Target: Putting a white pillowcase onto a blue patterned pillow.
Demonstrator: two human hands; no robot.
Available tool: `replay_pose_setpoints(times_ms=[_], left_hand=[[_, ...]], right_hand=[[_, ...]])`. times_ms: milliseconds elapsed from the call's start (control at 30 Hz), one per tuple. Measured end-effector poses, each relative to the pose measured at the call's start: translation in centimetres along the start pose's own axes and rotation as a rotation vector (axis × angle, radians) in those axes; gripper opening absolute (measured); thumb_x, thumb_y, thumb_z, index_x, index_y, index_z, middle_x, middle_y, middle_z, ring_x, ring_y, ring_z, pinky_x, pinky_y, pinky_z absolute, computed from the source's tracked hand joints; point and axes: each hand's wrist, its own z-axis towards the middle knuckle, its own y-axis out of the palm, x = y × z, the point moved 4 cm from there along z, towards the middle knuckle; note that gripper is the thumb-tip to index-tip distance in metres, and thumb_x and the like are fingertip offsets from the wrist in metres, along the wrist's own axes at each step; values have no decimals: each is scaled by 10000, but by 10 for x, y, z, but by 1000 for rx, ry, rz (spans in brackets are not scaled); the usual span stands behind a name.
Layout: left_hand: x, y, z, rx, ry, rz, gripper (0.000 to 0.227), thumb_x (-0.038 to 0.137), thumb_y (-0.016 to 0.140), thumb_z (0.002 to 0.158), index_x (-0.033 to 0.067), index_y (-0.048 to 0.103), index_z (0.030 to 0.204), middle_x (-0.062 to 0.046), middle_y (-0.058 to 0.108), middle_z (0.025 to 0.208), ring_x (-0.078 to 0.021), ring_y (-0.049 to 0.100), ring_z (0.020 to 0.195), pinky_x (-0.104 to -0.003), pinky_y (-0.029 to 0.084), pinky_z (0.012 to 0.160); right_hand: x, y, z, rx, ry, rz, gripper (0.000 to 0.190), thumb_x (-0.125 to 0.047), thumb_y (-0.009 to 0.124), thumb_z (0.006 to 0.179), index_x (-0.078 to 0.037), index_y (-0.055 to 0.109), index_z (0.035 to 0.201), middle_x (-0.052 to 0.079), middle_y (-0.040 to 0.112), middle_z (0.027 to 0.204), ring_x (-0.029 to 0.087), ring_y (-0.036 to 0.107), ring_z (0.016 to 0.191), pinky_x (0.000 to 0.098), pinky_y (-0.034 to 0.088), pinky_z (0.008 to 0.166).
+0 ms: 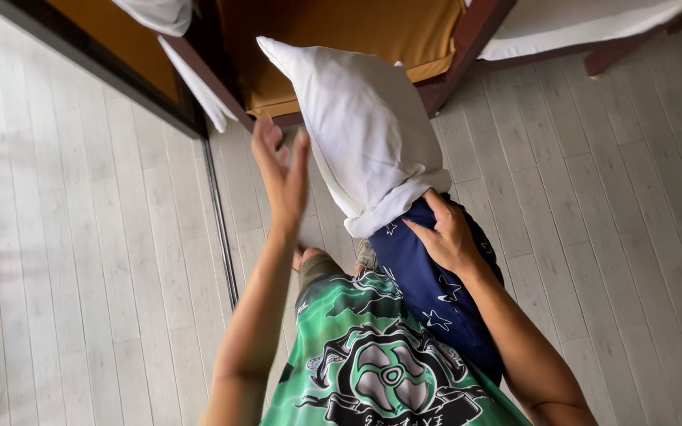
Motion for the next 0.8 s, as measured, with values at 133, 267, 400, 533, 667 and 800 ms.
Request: replay_pose_setpoints(times_ms=[133, 267, 400, 533, 667, 800], left_hand=[[-6, -21, 74, 64, -110, -238, 855, 549, 550, 964, 12, 248, 1557, -320, 330, 1572, -419, 470, 1400, -470, 437, 1125], [19, -37, 99, 195, 36, -198, 368, 357, 636, 962, 27, 761, 1067, -65, 739, 957, -123, 630, 869, -238, 500, 839], [24, -42, 88, 387, 106, -106, 435, 480, 681, 903, 72, 749, 1035, -15, 569, 757, -109, 520, 688, -242, 484, 625], [39, -25, 13, 390, 325, 273, 369, 278, 628, 1056, 128, 499, 1367, -89, 439, 1357, -259, 474, 1235, -400, 416, 1061], [37, 20, -82, -81, 378, 199, 454, 148, 823, 847, 73, 562, 1210, -135, 554, 1127, -337, 561, 1042, -449, 478, 909], [15, 38, -117, -260, 116, 260, 288, 152, 738, 933, 60, 585, 1159, -138, 578, 1098, -389, 636, 1022, -466, 524, 883]], right_hand=[[-25, 8, -4, -38, -142, -166, 404, -63, 770, 761, -5, 621, 1133, 93, 651, 710, 182, 369, 448, 344, 346, 440], [-22, 12, -6, -55, -201, -164, 395, -96, 768, 782, 24, 633, 1133, 135, 713, 817, 256, 496, 526, 370, 442, 538], [-20, 11, -8, -44, -151, -139, 396, -83, 770, 778, 35, 639, 1132, 111, 660, 670, 170, 334, 379, 345, 332, 392], [-14, 5, -3, 4, -92, -141, 343, -133, 755, 831, 16, 626, 1112, 118, 602, 581, 185, 354, 385, 345, 357, 439], [-8, 4, 4, 32, 6, 102, 370, -189, 715, 937, -13, 643, 1254, 213, 696, 1202, 347, 627, 1240, 509, 459, 1068], [-15, 7, 8, 52, 39, 100, 325, -238, 691, 985, -36, 652, 1236, 189, 713, 1155, 333, 652, 1199, 492, 473, 1050]])
